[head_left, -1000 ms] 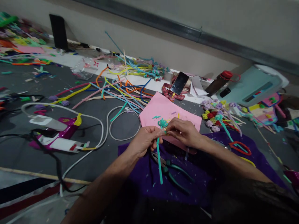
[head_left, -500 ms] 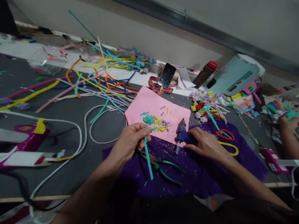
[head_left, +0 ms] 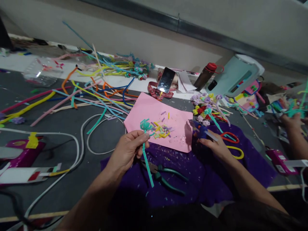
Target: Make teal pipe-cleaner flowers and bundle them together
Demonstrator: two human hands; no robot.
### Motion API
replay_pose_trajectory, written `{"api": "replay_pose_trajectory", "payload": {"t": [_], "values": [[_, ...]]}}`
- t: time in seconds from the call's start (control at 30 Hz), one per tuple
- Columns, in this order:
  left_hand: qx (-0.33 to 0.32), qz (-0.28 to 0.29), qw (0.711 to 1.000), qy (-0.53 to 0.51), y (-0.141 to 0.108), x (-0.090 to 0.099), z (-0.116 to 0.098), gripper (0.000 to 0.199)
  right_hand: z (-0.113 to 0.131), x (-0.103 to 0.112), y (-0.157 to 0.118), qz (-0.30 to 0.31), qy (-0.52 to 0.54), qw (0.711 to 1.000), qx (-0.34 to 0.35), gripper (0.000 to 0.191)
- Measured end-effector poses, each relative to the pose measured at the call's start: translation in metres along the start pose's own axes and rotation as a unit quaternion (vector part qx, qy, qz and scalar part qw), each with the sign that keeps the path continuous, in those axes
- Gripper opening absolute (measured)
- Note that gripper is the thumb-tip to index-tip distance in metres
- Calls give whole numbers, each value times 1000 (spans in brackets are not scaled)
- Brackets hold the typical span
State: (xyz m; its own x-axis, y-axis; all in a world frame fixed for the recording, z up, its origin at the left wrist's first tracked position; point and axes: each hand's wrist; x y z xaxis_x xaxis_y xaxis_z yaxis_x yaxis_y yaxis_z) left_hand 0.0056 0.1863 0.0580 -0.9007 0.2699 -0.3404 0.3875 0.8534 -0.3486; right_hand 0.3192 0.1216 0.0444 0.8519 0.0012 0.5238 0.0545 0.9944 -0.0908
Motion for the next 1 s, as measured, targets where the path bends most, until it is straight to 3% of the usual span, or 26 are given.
{"api": "replay_pose_trajectory", "payload": {"t": [0.13, 0.3, 0.47, 0.53, 0.8, 1.0], "values": [[4, 2, 1000, 0, -1, -1, 1, 23, 1, -4, -8, -39, 171, 984, 0, 30], [-2, -11, 1000, 27, -2, -1, 5, 24, 25, -24, -25, 9, 283, 959, 8, 30], [-17, -29, 998, 54, -1, 1, 7, 26, 54, -52, -34, 157, 184, 970, 37, 38], [-23, -32, 997, 65, -2, 1, 7, 26, 61, -61, -33, 187, 132, 972, 53, 40], [-34, -31, 995, 83, -3, 3, 7, 29, 61, -87, -23, 159, 26, 983, 90, 41], [-25, -22, 996, 83, -4, 3, 6, 30, 57, -90, -19, 142, -32, 980, 136, 40]]}}
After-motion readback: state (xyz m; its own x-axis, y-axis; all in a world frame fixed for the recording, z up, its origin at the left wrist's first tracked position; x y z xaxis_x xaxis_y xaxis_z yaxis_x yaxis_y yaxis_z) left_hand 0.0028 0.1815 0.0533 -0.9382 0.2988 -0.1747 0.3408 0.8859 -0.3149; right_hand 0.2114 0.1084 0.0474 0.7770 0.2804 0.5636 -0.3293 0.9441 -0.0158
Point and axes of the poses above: each hand's wrist, its own y-axis towards the middle knuckle, its own x-axis out of the back of the hand, z = x × y, and after that the axes turned 2 degrees about z, right-handed
